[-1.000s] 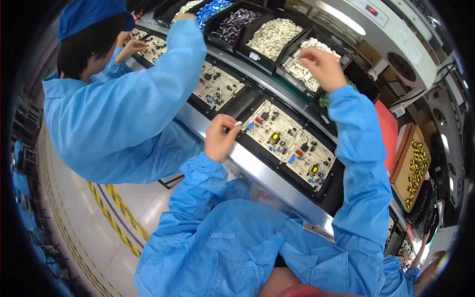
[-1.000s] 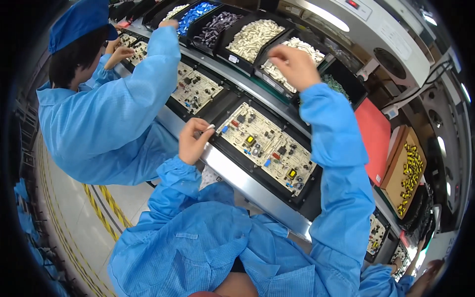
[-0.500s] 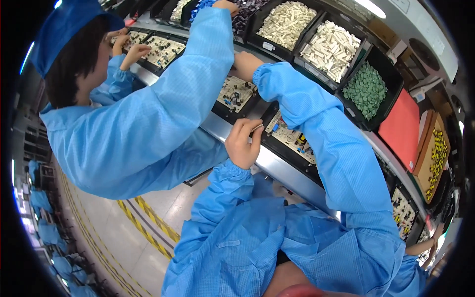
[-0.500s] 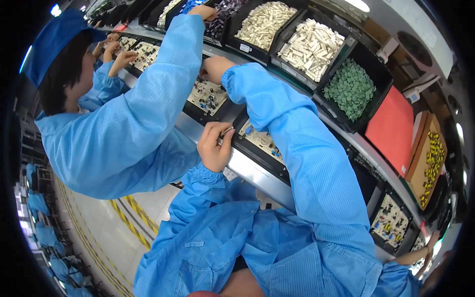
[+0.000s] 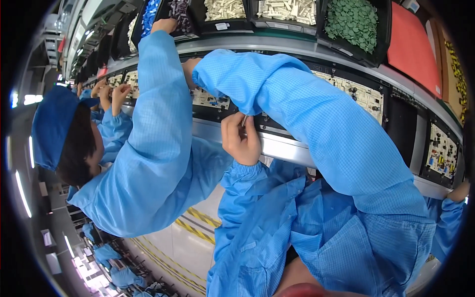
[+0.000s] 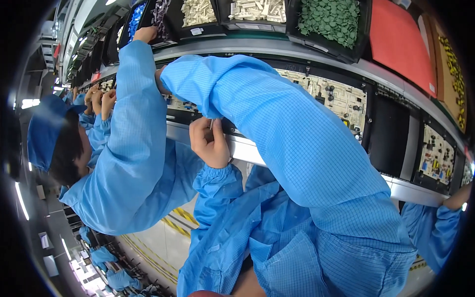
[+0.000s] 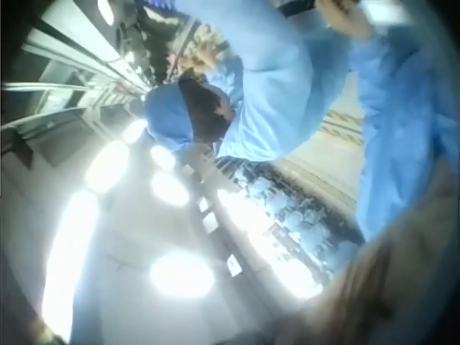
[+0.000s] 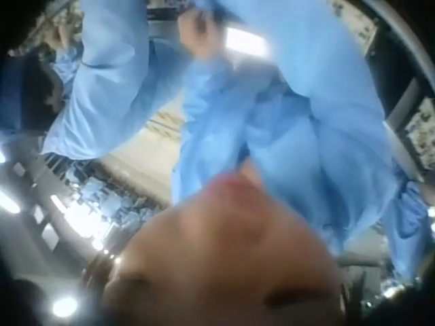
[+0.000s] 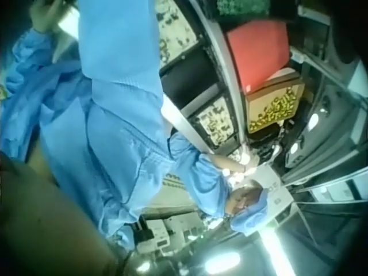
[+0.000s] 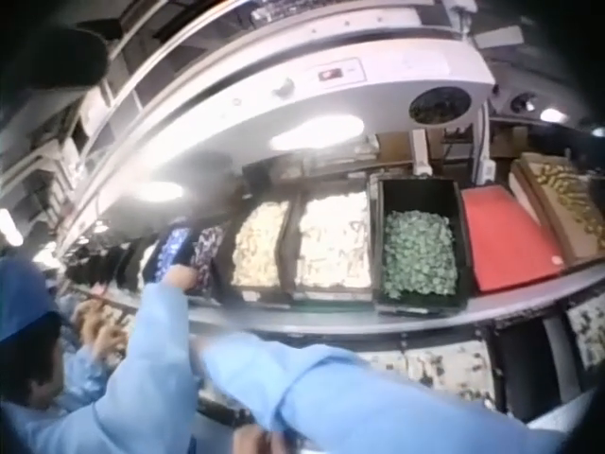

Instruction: The person assembles electronic components onto circuit boards by hand, taking the components from storage bins and placing them onto the boards.

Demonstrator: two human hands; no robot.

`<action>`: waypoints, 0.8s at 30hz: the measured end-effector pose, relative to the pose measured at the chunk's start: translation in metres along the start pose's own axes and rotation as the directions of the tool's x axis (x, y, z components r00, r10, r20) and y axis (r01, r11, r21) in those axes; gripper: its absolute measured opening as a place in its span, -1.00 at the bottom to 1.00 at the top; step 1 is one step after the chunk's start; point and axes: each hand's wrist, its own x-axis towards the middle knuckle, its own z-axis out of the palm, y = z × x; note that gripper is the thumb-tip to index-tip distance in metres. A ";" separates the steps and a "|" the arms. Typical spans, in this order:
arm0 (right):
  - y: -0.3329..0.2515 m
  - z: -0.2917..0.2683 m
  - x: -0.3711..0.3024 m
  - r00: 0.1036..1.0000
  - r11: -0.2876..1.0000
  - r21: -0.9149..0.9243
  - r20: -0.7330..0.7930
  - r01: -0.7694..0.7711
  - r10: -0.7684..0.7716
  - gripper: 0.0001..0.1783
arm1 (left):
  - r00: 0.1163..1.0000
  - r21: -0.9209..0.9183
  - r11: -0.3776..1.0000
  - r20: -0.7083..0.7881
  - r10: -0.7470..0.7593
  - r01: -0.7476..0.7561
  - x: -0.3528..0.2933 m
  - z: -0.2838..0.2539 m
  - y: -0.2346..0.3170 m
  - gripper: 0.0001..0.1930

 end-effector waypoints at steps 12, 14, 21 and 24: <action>-0.015 0.015 -0.001 0.998 0.999 0.002 0.030 0.050 -0.050 -0.53 | 0.999 0.087 0.996 -0.042 0.024 -0.020 0.003 -0.005 0.001 -0.86; -0.018 0.015 0.000 0.998 0.999 -0.003 0.031 0.054 -0.054 -0.53 | 0.999 0.096 0.995 -0.041 0.017 -0.013 0.004 -0.007 -0.001 -0.86; -0.019 0.020 0.000 1.000 0.999 -0.026 0.023 0.019 -0.019 -0.52 | 1.000 0.106 0.994 -0.023 -0.006 0.009 0.006 -0.010 -0.004 -0.89; -0.023 0.019 0.012 1.000 0.999 -0.039 0.012 -0.002 0.003 -0.52 | 1.000 0.100 0.995 -0.020 0.001 0.001 0.007 -0.010 -0.002 -0.89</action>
